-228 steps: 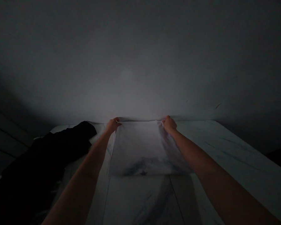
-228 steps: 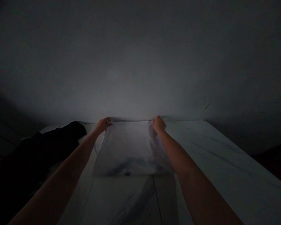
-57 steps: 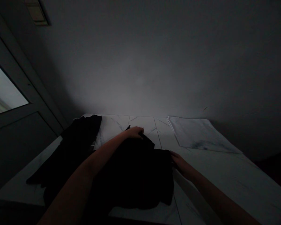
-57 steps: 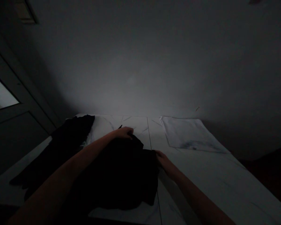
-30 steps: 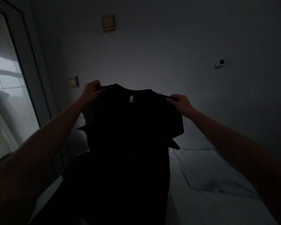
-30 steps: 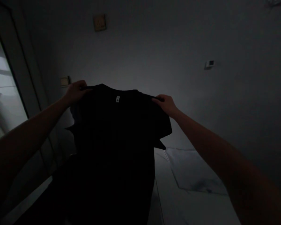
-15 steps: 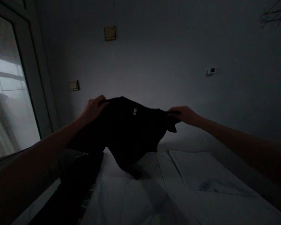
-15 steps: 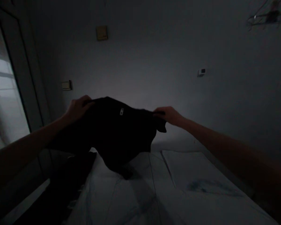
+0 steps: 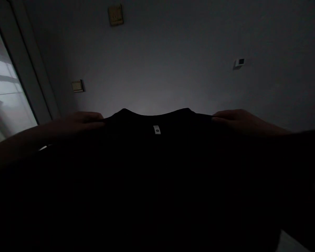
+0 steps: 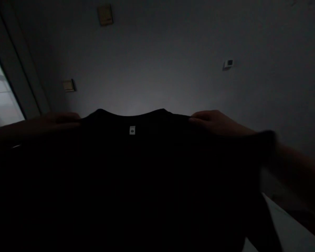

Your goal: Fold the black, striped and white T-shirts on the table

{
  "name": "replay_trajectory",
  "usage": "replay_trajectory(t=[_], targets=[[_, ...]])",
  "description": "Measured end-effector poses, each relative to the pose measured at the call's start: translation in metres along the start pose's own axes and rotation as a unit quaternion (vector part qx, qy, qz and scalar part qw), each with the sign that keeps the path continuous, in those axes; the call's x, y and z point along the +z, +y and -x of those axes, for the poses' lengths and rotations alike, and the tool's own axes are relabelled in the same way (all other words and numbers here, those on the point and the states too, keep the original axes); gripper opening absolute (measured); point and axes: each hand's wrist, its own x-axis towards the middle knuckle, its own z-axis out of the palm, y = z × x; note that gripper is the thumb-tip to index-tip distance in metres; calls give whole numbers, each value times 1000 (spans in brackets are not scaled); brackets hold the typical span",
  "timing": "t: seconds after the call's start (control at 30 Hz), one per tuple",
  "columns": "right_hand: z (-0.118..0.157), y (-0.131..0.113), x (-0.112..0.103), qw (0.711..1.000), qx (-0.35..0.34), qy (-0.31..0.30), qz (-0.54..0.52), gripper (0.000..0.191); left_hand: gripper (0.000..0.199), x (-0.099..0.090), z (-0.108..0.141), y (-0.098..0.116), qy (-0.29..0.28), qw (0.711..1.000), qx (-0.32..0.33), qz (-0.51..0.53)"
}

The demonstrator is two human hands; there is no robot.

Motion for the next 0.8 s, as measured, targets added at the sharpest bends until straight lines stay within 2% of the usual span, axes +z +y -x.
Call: replay_trajectory(t=[0.07, 0.13, 0.27, 0.4, 0.57, 0.67, 0.8], targets=[[-24, 23, 27, 1000, -15, -3, 6, 49, 33, 24, -31, -12, -74, 997, -5, 31], [-37, 58, 66, 1000, -8, -23, 0, 46, 33, 63, -57, -37, -139, 989, -13, 45], [-43, 135, 150, 995, 51, -79, 27, 38, 27, 150, -106, -96, -191, 981, 14, -19], [-40, 197, 223, 982, 93, -118, 118, 27, 22, 236, -145, -136, -185, 973, -8, -134], [-42, 250, 291, 958, 140, -132, 213, 26, 26, 337, -170, -168, -161, 959, -89, -214], [-46, 277, 320, 950, 156, -137, 235, 25, 27, 383, -177, -185, -144, 952, -129, -239], [-53, 306, 346, 939, 165, -149, 262, 25, 30, 423, -184, -201, -131, 948, -156, -246]])
